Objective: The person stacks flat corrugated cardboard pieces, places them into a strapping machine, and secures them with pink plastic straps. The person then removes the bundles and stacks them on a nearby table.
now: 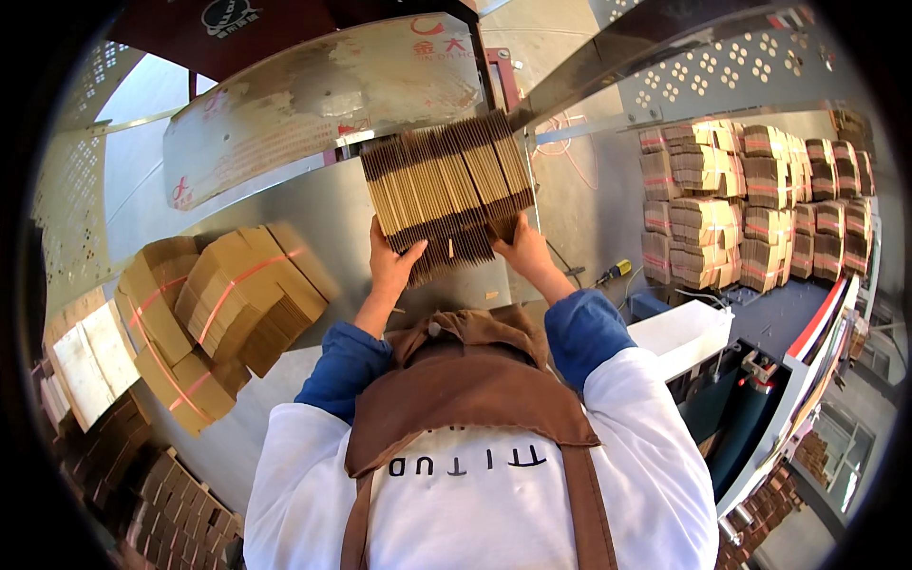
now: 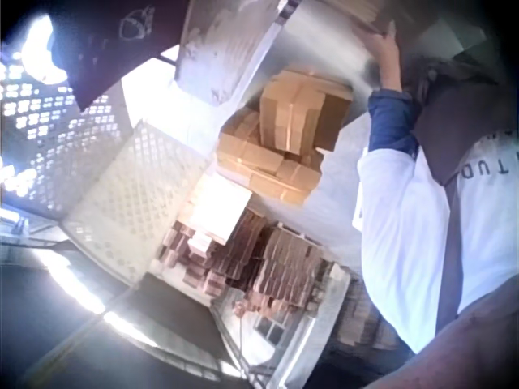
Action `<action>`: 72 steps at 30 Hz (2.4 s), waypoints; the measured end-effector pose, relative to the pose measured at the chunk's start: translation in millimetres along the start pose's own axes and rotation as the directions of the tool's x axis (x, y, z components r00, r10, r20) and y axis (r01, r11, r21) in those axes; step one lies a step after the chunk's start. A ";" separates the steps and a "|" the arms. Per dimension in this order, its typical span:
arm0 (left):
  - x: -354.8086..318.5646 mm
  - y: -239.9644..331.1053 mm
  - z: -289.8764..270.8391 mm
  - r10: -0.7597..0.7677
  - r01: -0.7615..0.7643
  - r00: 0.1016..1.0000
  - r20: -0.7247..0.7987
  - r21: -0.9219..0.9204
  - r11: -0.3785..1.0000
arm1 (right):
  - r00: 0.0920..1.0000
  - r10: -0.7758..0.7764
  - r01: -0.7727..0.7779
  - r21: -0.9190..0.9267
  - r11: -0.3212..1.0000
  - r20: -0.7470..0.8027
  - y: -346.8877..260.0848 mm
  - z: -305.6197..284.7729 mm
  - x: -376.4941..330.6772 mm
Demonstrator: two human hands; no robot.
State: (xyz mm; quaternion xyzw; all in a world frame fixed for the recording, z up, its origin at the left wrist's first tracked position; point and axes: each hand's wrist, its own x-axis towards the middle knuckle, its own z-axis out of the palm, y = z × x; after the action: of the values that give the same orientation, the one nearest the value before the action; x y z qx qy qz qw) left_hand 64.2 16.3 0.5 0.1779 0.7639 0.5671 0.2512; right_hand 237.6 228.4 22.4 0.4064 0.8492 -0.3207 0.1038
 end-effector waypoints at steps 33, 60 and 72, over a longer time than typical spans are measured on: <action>122.2 18.2 -23.5 0.079 -0.077 0.997 -0.015 0.116 0.990 | 0.973 -0.215 0.213 -0.037 0.976 -0.082 -26.7 -2.2 99.5; 127.4 10.9 -17.4 0.155 -0.154 0.988 -0.023 0.043 0.987 | 0.978 -0.200 0.200 -0.014 0.980 -0.054 -45.2 -16.5 92.1; 132.6 15.1 -14.4 0.163 -0.158 0.986 -0.019 0.157 0.975 | 0.972 -0.223 0.225 0.035 0.974 -0.070 -44.4 -16.0 92.3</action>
State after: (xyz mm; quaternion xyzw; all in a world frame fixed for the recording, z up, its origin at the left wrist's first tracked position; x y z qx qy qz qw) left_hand -51.8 83.4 -5.8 0.2491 0.7926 0.5274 0.1780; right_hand 145.5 275.4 14.9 0.3204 0.8855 -0.3350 0.0305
